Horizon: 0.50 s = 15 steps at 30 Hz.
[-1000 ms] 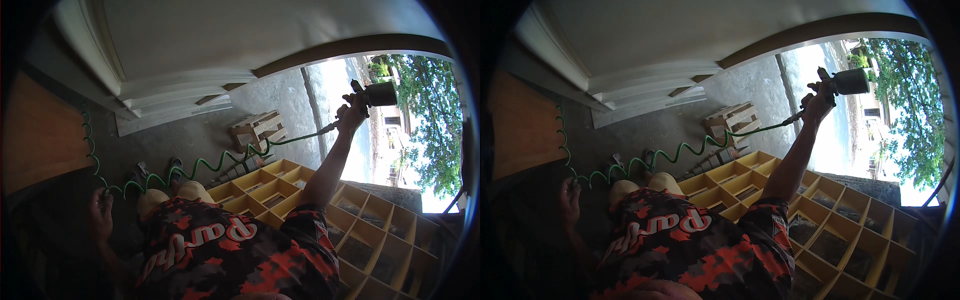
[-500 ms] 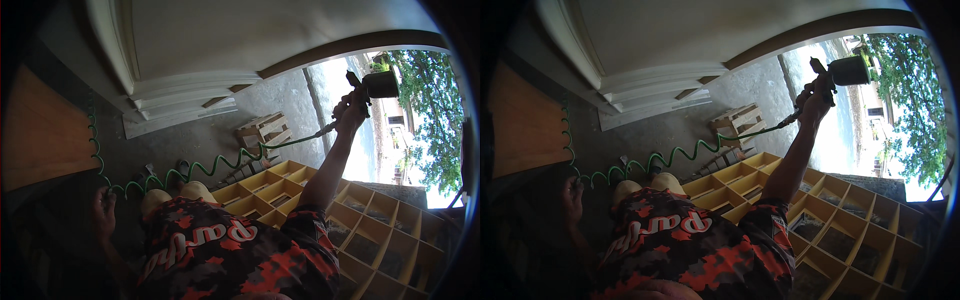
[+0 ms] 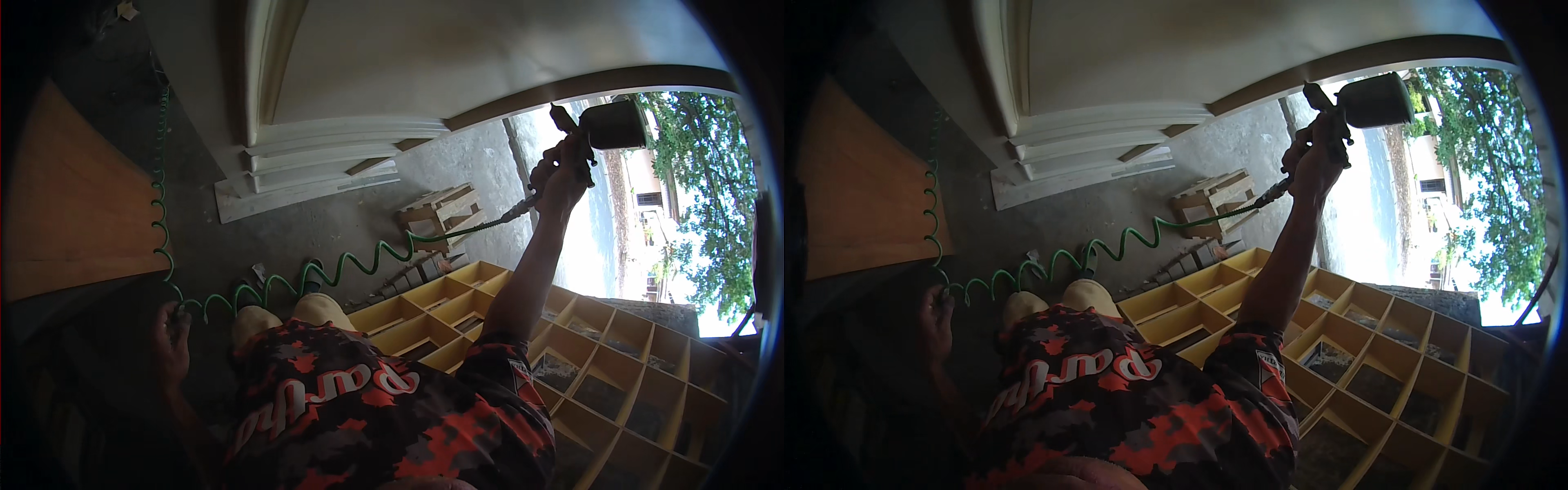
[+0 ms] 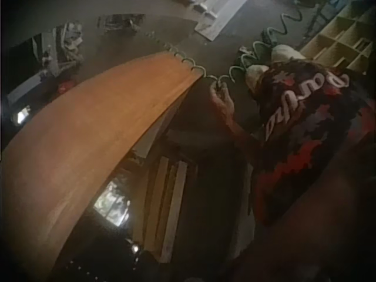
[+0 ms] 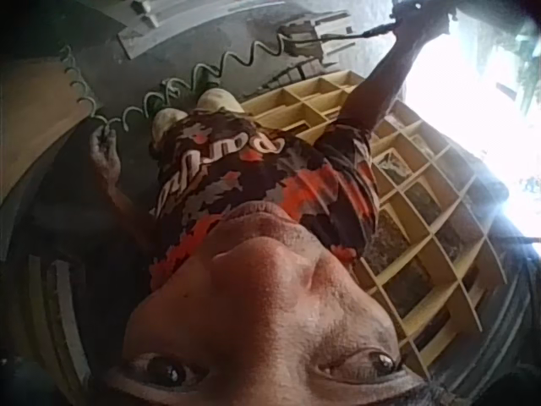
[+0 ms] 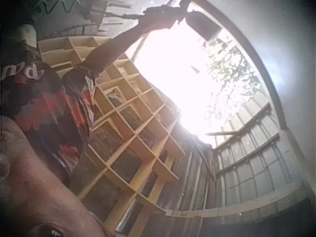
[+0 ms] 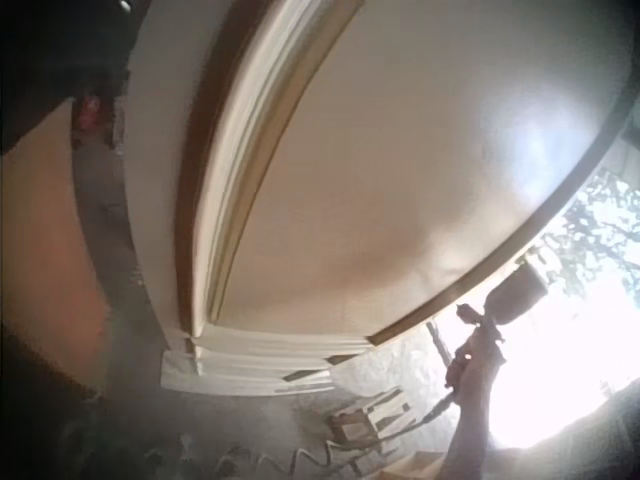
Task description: The person applies a coating to the surface of a large wooden door and a set of shelves using a spray gun connected to a compressor. After finishing the spray application, the person removes the lid of the paint canister on the tool.
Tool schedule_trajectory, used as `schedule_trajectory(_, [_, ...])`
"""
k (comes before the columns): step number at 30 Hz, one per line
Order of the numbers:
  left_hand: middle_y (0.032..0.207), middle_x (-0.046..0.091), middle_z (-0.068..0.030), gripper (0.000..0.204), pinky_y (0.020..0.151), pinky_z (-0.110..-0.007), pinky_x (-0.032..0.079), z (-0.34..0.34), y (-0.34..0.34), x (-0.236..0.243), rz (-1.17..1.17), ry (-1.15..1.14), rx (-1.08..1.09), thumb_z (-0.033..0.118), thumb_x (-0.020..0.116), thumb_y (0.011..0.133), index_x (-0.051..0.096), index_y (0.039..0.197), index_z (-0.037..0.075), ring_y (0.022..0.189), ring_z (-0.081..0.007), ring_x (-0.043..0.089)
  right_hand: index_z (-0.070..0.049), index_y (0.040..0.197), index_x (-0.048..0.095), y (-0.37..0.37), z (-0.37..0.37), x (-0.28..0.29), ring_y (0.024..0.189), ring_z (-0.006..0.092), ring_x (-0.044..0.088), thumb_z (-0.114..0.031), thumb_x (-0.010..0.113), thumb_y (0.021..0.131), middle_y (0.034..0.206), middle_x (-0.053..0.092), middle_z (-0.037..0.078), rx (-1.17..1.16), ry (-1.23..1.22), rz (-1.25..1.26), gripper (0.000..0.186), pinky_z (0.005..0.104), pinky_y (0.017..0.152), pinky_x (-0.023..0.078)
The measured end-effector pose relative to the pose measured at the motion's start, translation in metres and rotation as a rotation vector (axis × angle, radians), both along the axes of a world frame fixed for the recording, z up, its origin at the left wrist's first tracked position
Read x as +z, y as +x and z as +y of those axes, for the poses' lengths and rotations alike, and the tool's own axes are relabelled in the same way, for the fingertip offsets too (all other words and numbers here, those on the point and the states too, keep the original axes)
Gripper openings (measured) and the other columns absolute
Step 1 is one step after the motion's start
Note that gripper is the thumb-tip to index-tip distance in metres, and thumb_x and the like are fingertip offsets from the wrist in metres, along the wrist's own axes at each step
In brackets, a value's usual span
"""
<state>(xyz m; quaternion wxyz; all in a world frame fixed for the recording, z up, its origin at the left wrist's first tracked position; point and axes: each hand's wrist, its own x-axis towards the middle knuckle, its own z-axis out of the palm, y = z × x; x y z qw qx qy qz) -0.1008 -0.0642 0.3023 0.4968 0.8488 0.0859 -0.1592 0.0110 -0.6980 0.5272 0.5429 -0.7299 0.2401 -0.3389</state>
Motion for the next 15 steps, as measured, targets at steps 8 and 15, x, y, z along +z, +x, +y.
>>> schedule_trajectory(8, [0.115, 0.071, -0.0117, 0.036, 0.089, -0.037, 0.057, 0.039, 0.004, -0.007, 0.002, 0.019, 0.006, 0.028, 0.064, 0.111, 0.062, 0.136, 0.002, 0.102, -0.0210, 0.071, -0.015, 0.084, 0.057, 0.009, 0.063, -0.006, 0.042, 0.0057, 0.038, -0.037, 0.064, 0.111, 0.061, 0.049, -0.004, 0.021, 0.022, -0.034, 0.035, 0.0253, 0.039, 0.026])
schedule_trajectory(15, [0.116, 0.072, -0.0126, 0.036, 0.090, -0.037, 0.057, 0.074, 0.004, -0.015, -0.034, 0.018, -0.001, 0.028, 0.064, 0.111, 0.063, 0.135, 0.002, 0.104, -0.0224, 0.073, -0.015, 0.080, 0.056, 0.012, 0.098, -0.010, 0.041, 0.0058, 0.038, -0.042, 0.063, 0.111, 0.059, 0.046, -0.004, 0.130, -0.002, -0.028, 0.042, 0.0258, 0.038, 0.025])
